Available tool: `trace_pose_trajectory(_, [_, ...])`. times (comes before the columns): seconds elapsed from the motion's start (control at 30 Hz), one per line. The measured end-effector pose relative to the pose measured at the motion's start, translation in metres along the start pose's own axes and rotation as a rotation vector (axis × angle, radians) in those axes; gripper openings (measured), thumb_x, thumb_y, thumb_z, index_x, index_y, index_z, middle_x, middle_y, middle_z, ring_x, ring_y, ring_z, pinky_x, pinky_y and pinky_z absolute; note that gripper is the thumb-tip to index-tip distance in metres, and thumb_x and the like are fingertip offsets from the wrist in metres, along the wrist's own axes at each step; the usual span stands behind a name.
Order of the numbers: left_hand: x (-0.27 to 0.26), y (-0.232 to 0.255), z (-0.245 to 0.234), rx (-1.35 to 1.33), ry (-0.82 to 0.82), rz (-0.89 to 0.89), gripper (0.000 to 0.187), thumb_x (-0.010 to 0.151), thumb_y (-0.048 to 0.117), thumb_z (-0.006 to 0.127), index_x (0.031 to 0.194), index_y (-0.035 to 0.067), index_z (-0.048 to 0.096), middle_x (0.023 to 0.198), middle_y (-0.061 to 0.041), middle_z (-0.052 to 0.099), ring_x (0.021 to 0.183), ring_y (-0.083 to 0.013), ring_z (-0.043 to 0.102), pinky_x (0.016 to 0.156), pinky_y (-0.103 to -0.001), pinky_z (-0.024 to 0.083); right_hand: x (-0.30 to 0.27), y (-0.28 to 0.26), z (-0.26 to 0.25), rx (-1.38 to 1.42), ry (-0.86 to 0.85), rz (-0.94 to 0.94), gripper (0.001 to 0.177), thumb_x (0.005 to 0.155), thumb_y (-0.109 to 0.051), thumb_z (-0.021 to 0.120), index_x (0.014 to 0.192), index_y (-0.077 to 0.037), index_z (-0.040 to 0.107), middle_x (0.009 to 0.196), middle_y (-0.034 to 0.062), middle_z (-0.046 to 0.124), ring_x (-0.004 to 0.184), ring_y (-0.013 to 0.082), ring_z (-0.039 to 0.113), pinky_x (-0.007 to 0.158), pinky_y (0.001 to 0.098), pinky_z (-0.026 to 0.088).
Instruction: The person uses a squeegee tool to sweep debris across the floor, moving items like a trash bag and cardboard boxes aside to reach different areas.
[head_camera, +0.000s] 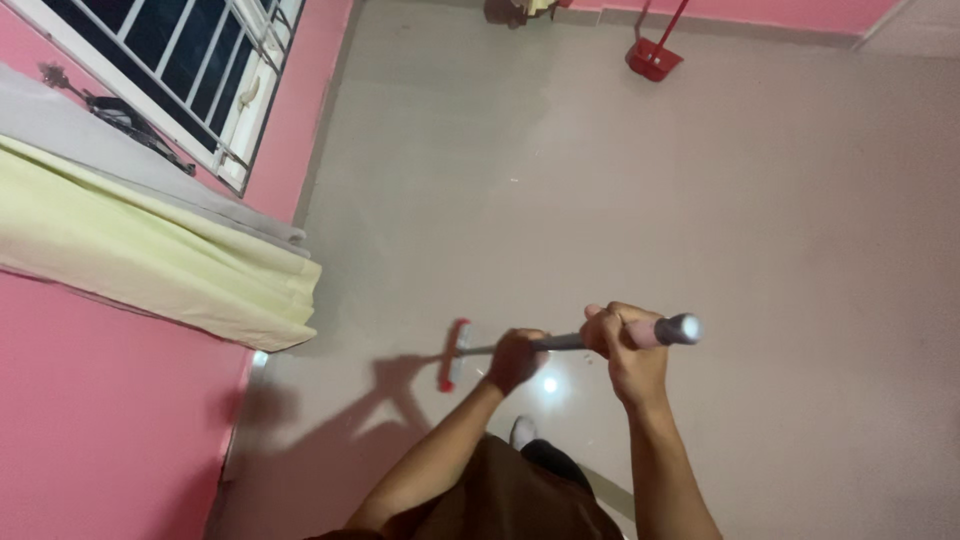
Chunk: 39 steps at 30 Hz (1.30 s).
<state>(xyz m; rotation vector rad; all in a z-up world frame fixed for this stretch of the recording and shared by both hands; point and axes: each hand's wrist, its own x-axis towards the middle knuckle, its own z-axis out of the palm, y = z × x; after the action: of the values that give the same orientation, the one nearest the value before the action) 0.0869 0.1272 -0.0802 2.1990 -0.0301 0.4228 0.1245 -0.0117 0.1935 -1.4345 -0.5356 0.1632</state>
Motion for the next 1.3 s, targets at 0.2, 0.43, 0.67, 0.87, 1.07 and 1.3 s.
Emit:
trace_pose_trajectory(0.2, [-0.024, -0.102, 0.007, 0.109, 0.088, -0.258, 0.029, 0.095, 0.010, 0.064, 0.067, 0.001, 0.060, 0.065, -0.020, 0.060, 0.066, -0.0405, 0.061, 0.062, -0.050, 0.049, 0.002, 0.088, 0.005, 0.254, -0.075, 0.161, 0.045, 0.100, -0.001, 0.055, 0.058, -0.007, 0.042, 0.057, 0.0013, 0.044, 0.055, 0.0114, 0.041, 0.053, 0.0296, 0.036])
trace_pose_trajectory(0.43, [-0.012, -0.117, -0.010, -0.031, -0.008, -0.376, 0.034, 0.097, 0.011, 0.066, 0.068, -0.004, 0.054, 0.067, -0.023, 0.056, 0.062, -0.0415, 0.052, 0.061, -0.046, 0.049, 0.002, 0.120, 0.001, 0.070, -0.097, 0.276, 0.045, 0.097, -0.004, 0.058, 0.055, -0.004, 0.043, 0.058, 0.0041, 0.052, 0.056, 0.0122, 0.044, 0.053, 0.0318, 0.039])
trace_pose_trajectory(0.67, [0.045, -0.092, 0.042, 0.239, -0.198, -0.017, 0.011, 0.089, 0.014, 0.056, 0.082, 0.008, 0.063, 0.079, -0.018, 0.067, 0.080, -0.0409, 0.065, 0.071, -0.049, 0.054, 0.035, 0.102, -0.038, 0.185, -0.018, 0.132, 0.045, 0.097, 0.003, 0.053, 0.055, -0.004, 0.040, 0.056, 0.0026, 0.046, 0.055, 0.0110, 0.040, 0.059, 0.0298, 0.044])
trace_pose_trajectory(0.87, [0.087, -0.058, 0.085, 0.024, -0.241, -0.111, 0.015, 0.089, 0.015, 0.059, 0.078, 0.006, 0.062, 0.083, -0.018, 0.069, 0.086, -0.0421, 0.066, 0.076, -0.049, 0.054, 0.068, 0.061, -0.069, 0.009, 0.006, 0.078, 0.044, 0.092, 0.004, 0.056, 0.053, -0.005, 0.039, 0.051, 0.0011, 0.045, 0.048, 0.0093, 0.039, 0.057, 0.0296, 0.047])
trace_pose_trajectory(1.07, [0.114, -0.001, 0.103, -0.460, -0.302, -0.149, 0.016, 0.084, 0.010, 0.056, 0.094, 0.003, 0.067, 0.085, -0.013, 0.069, 0.082, -0.0294, 0.069, 0.076, -0.041, 0.055, 0.085, 0.029, -0.087, -0.240, -0.008, 0.160, 0.046, 0.089, -0.001, 0.067, 0.051, -0.003, 0.042, 0.047, 0.0000, 0.042, 0.046, 0.0084, 0.035, 0.044, 0.0312, 0.031])
trace_pose_trajectory(1.3, [0.136, 0.045, 0.126, -0.715, -0.416, -0.203, 0.003, 0.085, 0.006, 0.063, 0.087, 0.005, 0.061, 0.079, -0.005, 0.063, 0.070, -0.0127, 0.061, 0.058, -0.032, 0.048, 0.095, 0.003, -0.086, -0.340, -0.084, 0.171, 0.039, 0.084, 0.000, 0.066, 0.050, -0.002, 0.047, 0.044, 0.0014, 0.043, 0.043, 0.0073, 0.035, 0.042, 0.0308, 0.029])
